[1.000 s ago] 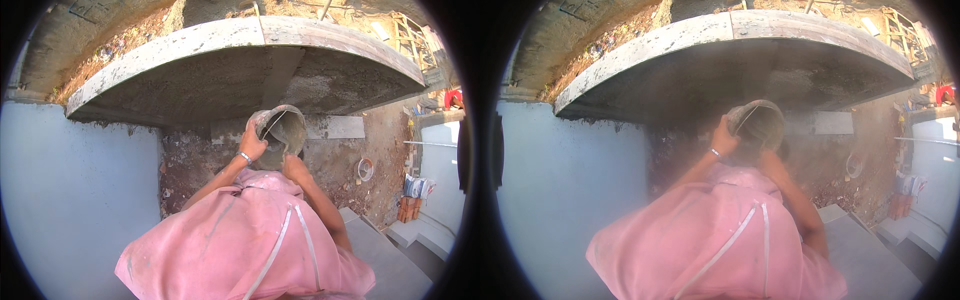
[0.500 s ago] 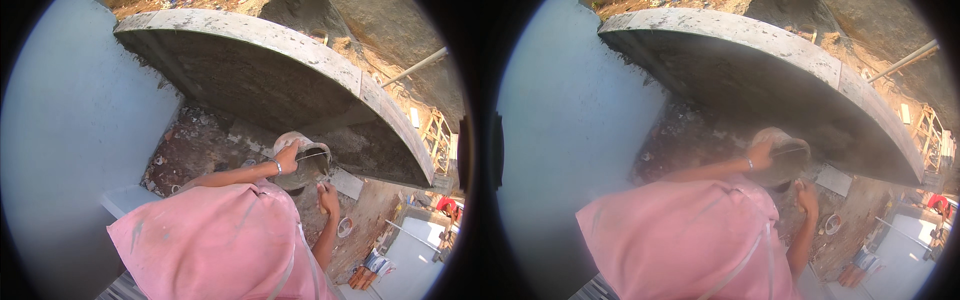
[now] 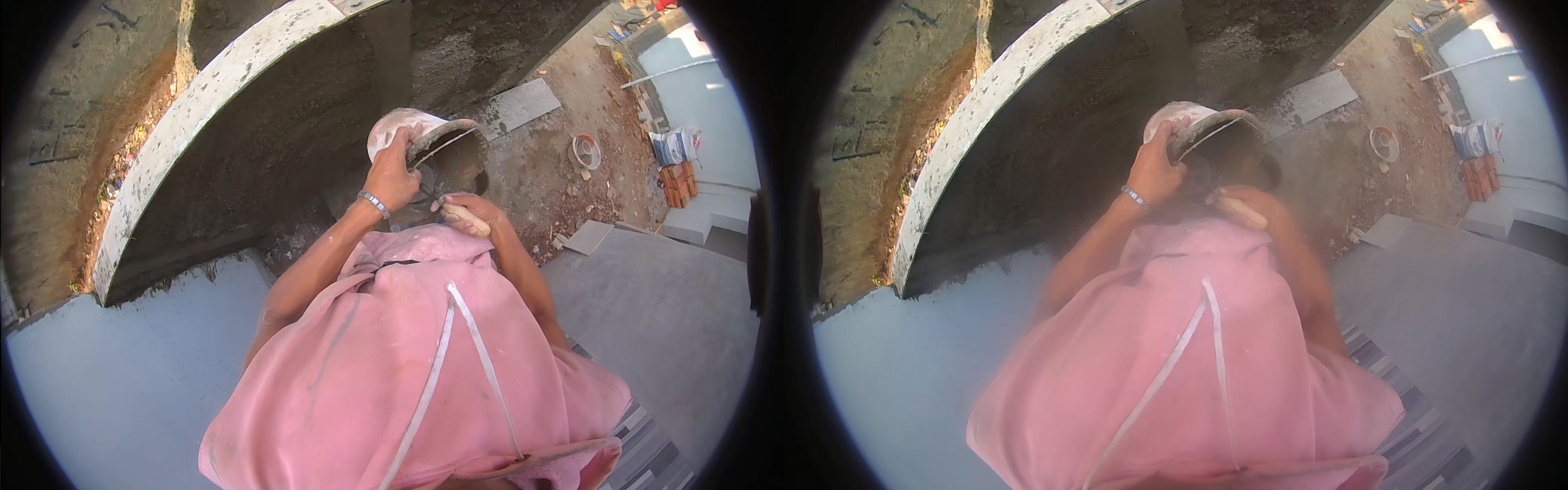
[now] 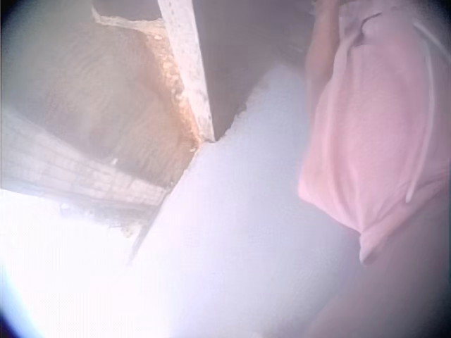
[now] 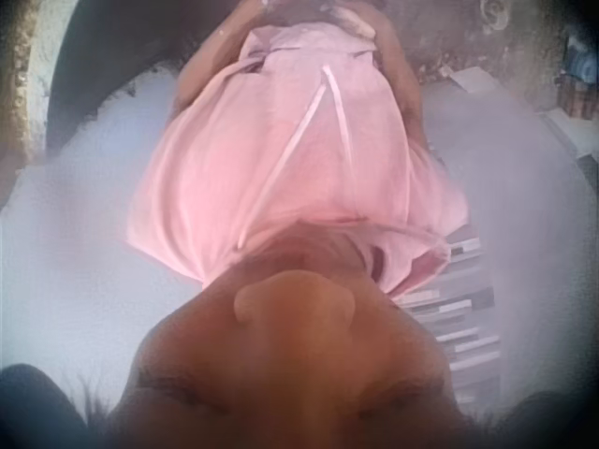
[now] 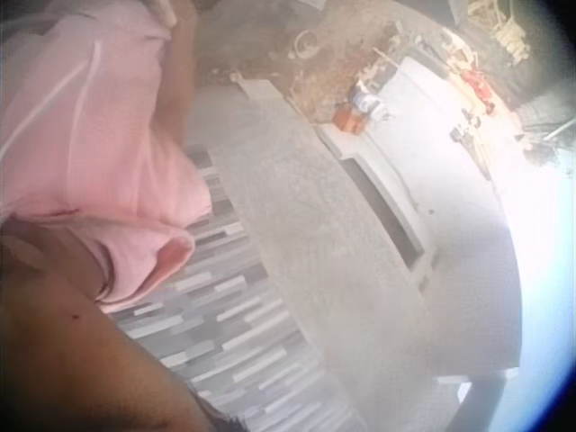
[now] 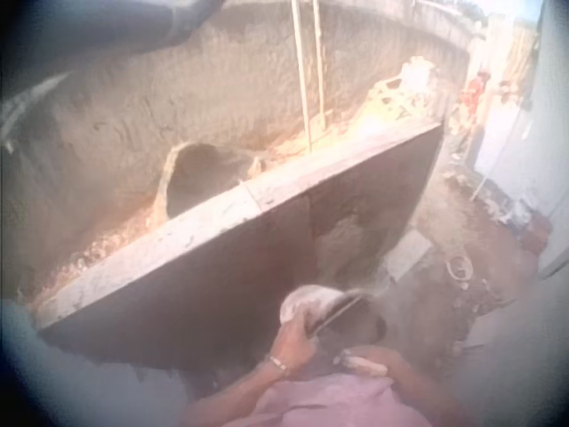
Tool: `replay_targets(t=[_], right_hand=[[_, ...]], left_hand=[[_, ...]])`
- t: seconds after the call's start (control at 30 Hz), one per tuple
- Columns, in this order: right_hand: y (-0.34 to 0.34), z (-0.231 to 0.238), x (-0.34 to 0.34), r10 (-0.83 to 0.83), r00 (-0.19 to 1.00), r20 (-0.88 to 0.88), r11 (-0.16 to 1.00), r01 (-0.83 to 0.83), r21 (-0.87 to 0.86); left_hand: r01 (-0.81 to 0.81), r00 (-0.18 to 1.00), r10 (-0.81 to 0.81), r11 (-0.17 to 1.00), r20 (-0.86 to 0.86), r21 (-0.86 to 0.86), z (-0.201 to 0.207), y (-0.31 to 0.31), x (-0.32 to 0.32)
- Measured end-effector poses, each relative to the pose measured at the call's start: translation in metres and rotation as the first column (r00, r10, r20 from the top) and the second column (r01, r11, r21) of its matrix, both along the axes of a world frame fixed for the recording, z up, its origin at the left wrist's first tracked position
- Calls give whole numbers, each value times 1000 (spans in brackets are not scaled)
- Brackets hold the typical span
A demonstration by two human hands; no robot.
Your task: The person scoops wet cement from a bucket with a trowel and applies it to a curved wall section. They then place a long wooden plank against the wall to level or guide the applied cement.
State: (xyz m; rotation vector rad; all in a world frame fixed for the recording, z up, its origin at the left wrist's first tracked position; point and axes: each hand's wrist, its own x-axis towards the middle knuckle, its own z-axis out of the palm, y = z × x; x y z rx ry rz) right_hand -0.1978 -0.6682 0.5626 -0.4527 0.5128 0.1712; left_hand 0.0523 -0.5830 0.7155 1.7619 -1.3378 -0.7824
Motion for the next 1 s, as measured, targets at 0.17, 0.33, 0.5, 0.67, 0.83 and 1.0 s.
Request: replay_targets(t=[0.17,0.33,0.5,0.67,0.83,1.0], right_hand=[[31,15,10,-295,945,141,945,267,189],[37,28,7,-392,916,81,919,394,-13],[23,29,6,-447,893,56,893,449,-26],[4,28,-6,-500,846,184,857,514,-34],[-28,9,-36,-700,604,381,714,602,357],[-127,-6,-105,-984,163,67,173,965,198]], left_hand=[[-91,991,88,995,-104,-30,11,-7,15],[-238,921,196,968,-336,-85,-22,-26,1],[-343,852,298,939,-430,-28,-50,-37,-7],[-446,736,433,889,-520,109,-88,-59,-16],[-551,651,648,761,-395,342,-142,-85,-22],[-485,575,715,690,-398,538,-198,-92,-8]])
